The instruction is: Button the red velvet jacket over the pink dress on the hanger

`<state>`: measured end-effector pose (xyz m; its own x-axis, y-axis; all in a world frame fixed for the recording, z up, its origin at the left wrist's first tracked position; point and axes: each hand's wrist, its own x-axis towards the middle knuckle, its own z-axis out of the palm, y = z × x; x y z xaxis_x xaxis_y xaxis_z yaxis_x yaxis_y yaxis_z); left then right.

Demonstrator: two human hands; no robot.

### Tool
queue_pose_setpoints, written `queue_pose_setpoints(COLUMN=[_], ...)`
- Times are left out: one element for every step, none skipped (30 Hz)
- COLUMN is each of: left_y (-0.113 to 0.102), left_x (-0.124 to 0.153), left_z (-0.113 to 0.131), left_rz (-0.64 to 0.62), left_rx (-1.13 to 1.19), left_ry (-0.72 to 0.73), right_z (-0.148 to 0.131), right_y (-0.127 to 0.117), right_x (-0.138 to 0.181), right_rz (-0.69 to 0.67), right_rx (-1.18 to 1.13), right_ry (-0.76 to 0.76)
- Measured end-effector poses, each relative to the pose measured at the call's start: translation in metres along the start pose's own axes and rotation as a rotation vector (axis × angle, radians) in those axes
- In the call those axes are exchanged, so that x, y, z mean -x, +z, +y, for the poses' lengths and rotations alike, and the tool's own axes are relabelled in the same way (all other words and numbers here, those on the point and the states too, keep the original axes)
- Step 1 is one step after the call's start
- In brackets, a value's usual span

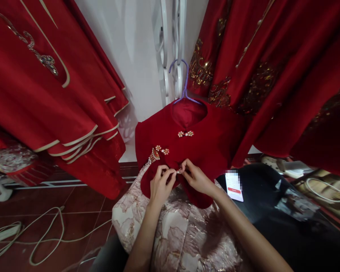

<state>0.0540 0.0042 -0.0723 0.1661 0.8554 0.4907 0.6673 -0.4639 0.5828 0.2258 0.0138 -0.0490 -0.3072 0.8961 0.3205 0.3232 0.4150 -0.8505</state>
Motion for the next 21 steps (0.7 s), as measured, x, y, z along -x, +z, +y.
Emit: queue_pose_setpoints(left_y=[-0.003,-0.006,-0.010,-0.013,-0.016,-0.020,-0.024,-0.028,-0.033,-0.037,-0.041,-0.045,-0.048,-0.050,-0.052,-0.052,-0.051,-0.050,-0.047,-0.045,-0.042], left_x=[-0.001,-0.002,-0.004,-0.005,-0.007,-0.009,-0.010,-0.012,-0.013,-0.014,-0.016,-0.017,-0.017,-0.018,-0.018,-0.018,-0.017,-0.016,-0.015,-0.014,-0.013], left_z=[0.002,0.004,0.006,0.007,0.008,0.008,0.008,0.007,0.006,0.005,0.004,0.003,0.002,0.002,0.002,0.003,0.004,0.005,0.007,0.009,0.011], left_rz=[0.006,0.025,0.057,0.100,0.159,0.235,0.325,0.420,0.516,0.605,0.679,0.735,0.779,0.813,0.832,0.821,0.769,0.671,0.533,0.376,0.225], left_rx=[-0.007,-0.005,0.000,0.003,0.005,0.009,0.019,0.037,0.066,0.104,0.144,0.186,0.227,0.265,0.293,0.309,0.312,0.301,0.278,0.244,0.206], left_ry=[-0.017,-0.043,-0.069,-0.094,-0.112,-0.124,-0.132,-0.141,-0.156,-0.174,-0.196,-0.219,-0.239,-0.254,-0.263,-0.268,-0.265,-0.253,-0.234,-0.208,-0.181], right_z=[0.001,0.002,0.001,0.000,-0.002,-0.006,-0.011,-0.017,-0.024,-0.031,-0.038,-0.044,-0.049,-0.052,-0.054,-0.054,-0.052,-0.050,-0.047,-0.044,-0.041], right_y=[0.000,0.000,-0.001,-0.001,-0.003,-0.005,-0.008,-0.011,-0.015,-0.018,-0.022,-0.025,-0.028,-0.030,-0.031,-0.031,-0.030,-0.029,-0.027,-0.025,-0.022], right_x=[0.000,0.000,0.000,0.001,0.001,0.001,0.002,0.003,0.003,0.004,0.005,0.006,0.007,0.008,0.009,0.010,0.010,0.010,0.010,0.010,0.010], right_rz=[-0.021,-0.040,-0.056,-0.070,-0.076,-0.067,-0.039,0.011,0.080,0.161,0.239,0.305,0.357,0.394,0.415,0.422,0.408,0.371,0.314,0.244,0.175], right_rx=[-0.003,-0.013,-0.026,-0.042,-0.056,-0.058,-0.044,-0.016,0.020,0.053,0.077,0.086,0.086,0.082,0.078,0.075,0.076,0.081,0.088,0.098,0.109], right_ry=[-0.008,-0.014,-0.017,-0.011,0.004,0.022,0.040,0.054,0.060,0.060,0.058,0.060,0.069,0.084,0.106,0.133,0.163,0.194,0.221,0.242,0.255])
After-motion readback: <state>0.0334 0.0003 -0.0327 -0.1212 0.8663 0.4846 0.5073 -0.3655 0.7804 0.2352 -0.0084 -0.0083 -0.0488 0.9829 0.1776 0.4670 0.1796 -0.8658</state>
